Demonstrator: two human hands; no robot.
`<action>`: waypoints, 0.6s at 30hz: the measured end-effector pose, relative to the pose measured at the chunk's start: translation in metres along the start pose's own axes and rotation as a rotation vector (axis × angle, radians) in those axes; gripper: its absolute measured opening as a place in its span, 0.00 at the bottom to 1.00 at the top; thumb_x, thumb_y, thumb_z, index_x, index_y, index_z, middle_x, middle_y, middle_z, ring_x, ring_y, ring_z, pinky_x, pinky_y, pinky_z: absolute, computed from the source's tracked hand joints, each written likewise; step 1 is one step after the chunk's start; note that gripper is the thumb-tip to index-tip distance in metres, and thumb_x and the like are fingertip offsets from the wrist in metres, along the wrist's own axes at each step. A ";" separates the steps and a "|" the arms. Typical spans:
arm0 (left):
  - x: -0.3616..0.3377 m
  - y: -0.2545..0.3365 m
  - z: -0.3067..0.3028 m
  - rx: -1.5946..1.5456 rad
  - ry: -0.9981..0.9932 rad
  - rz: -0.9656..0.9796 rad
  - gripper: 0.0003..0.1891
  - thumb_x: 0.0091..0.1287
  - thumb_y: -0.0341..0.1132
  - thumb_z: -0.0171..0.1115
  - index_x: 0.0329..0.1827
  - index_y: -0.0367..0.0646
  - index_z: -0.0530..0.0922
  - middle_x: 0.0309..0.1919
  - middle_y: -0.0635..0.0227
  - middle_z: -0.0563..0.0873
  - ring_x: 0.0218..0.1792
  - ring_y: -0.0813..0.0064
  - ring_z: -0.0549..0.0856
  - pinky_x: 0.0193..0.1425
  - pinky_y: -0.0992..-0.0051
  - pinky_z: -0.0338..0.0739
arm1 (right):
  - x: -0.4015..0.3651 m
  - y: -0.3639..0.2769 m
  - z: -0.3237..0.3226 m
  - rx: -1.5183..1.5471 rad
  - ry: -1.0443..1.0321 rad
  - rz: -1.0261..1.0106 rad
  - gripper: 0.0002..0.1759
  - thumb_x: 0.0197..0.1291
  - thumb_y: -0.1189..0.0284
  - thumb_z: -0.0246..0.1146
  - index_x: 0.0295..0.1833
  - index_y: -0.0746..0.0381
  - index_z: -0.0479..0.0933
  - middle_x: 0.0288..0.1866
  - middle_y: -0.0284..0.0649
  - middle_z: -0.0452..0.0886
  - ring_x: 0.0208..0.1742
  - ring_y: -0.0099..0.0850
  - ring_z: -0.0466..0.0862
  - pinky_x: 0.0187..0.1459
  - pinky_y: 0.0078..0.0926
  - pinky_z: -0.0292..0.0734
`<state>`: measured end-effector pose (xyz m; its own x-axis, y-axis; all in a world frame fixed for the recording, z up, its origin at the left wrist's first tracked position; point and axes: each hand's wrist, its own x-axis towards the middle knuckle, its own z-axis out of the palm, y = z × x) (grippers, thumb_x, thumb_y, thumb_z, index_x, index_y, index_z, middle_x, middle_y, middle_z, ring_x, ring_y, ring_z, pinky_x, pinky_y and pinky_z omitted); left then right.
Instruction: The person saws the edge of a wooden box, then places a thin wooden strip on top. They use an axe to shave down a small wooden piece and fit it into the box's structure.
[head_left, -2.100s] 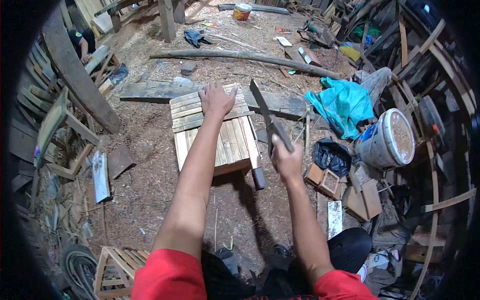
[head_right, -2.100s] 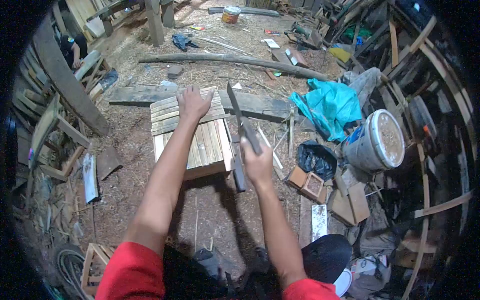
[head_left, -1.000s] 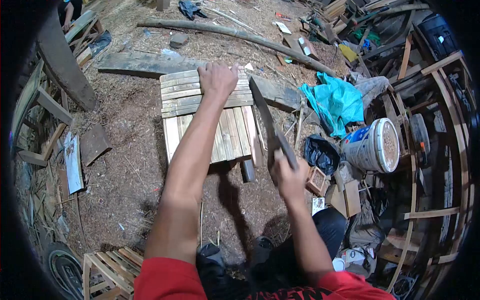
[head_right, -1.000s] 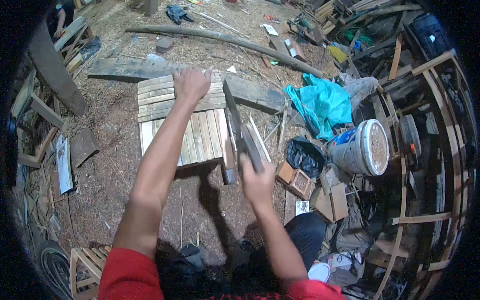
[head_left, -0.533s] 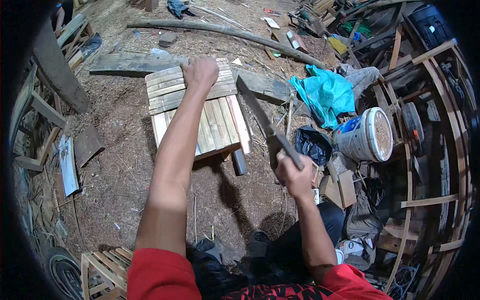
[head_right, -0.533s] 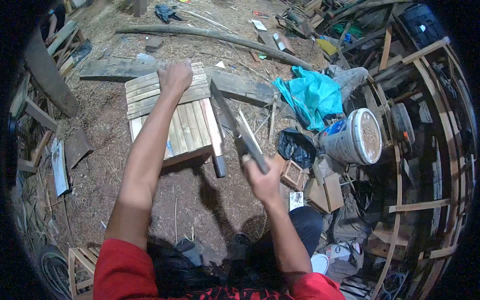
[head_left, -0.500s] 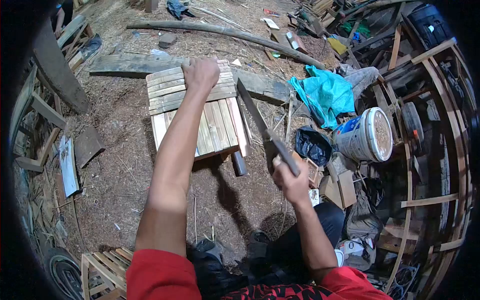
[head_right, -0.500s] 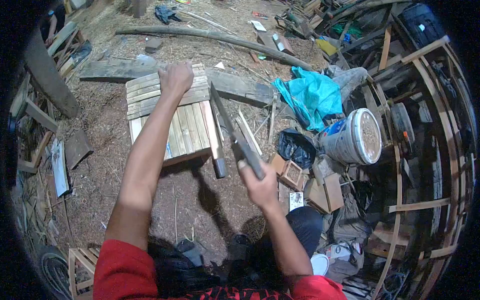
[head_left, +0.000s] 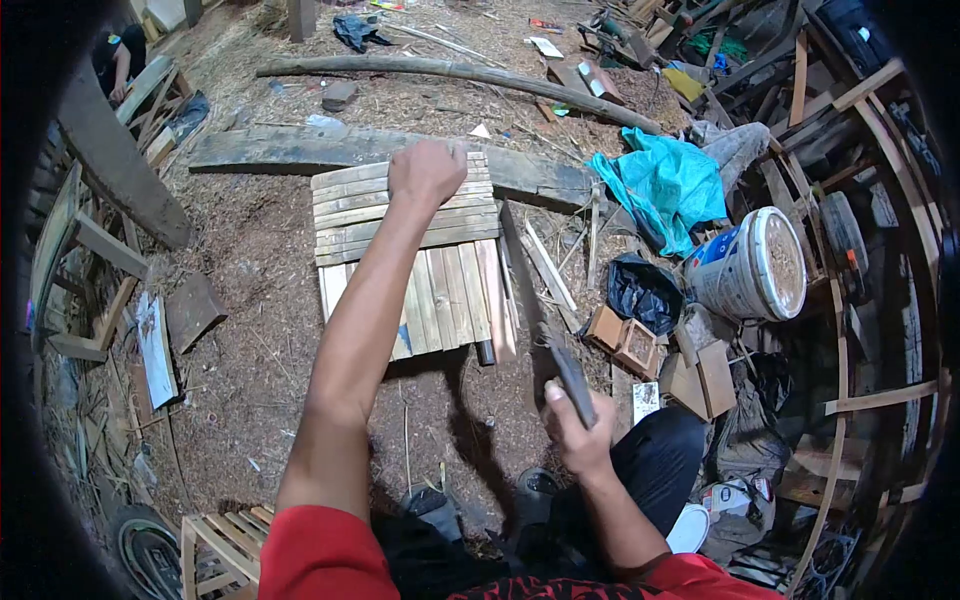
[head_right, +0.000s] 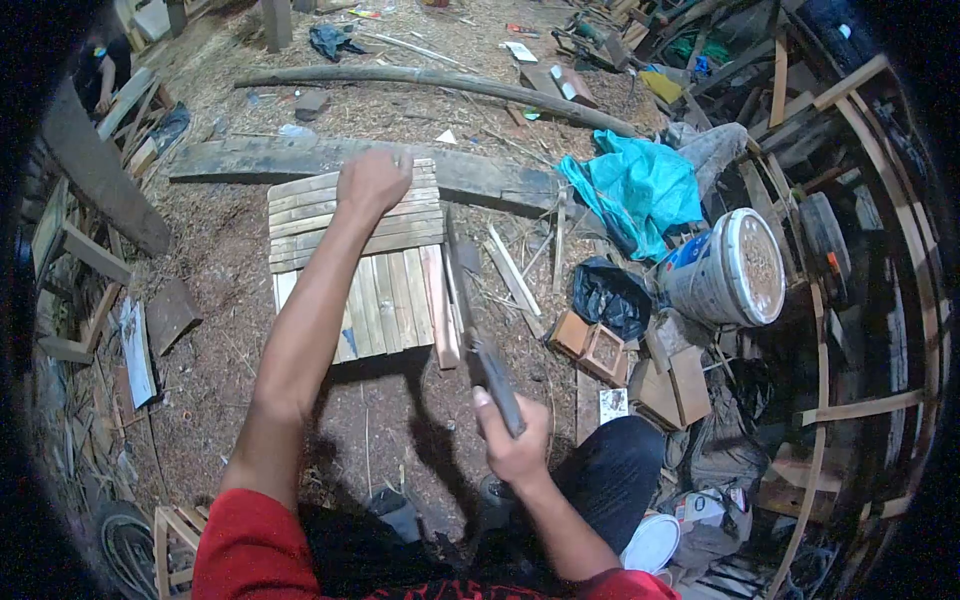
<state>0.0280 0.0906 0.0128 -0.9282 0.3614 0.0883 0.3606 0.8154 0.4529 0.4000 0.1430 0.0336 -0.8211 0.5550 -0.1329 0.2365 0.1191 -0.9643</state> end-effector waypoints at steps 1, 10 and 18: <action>0.002 0.000 -0.002 0.001 -0.010 -0.016 0.31 0.72 0.55 0.46 0.44 0.33 0.87 0.46 0.43 0.88 0.50 0.45 0.87 0.60 0.54 0.78 | 0.002 -0.007 0.005 -0.001 -0.011 0.007 0.21 0.69 0.67 0.65 0.22 0.62 0.73 0.17 0.25 0.69 0.20 0.15 0.65 0.22 0.23 0.59; 0.015 -0.007 0.009 -0.021 -0.020 -0.083 0.30 0.70 0.53 0.45 0.42 0.34 0.88 0.45 0.43 0.88 0.49 0.45 0.87 0.58 0.53 0.79 | 0.016 -0.007 0.012 -0.207 0.065 -0.106 0.20 0.69 0.69 0.64 0.22 0.63 0.73 0.16 0.25 0.68 0.19 0.15 0.66 0.21 0.23 0.60; 0.014 -0.004 0.005 -0.038 -0.038 -0.094 0.28 0.69 0.50 0.46 0.42 0.36 0.88 0.44 0.43 0.88 0.49 0.44 0.87 0.58 0.53 0.80 | 0.017 -0.005 0.019 -0.023 0.100 0.003 0.18 0.68 0.70 0.65 0.24 0.64 0.75 0.17 0.27 0.72 0.19 0.16 0.70 0.22 0.21 0.64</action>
<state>0.0140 0.0943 0.0080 -0.9533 0.3019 0.0101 0.2678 0.8290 0.4911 0.3745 0.1363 0.0320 -0.7645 0.6350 -0.1110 0.2516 0.1355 -0.9583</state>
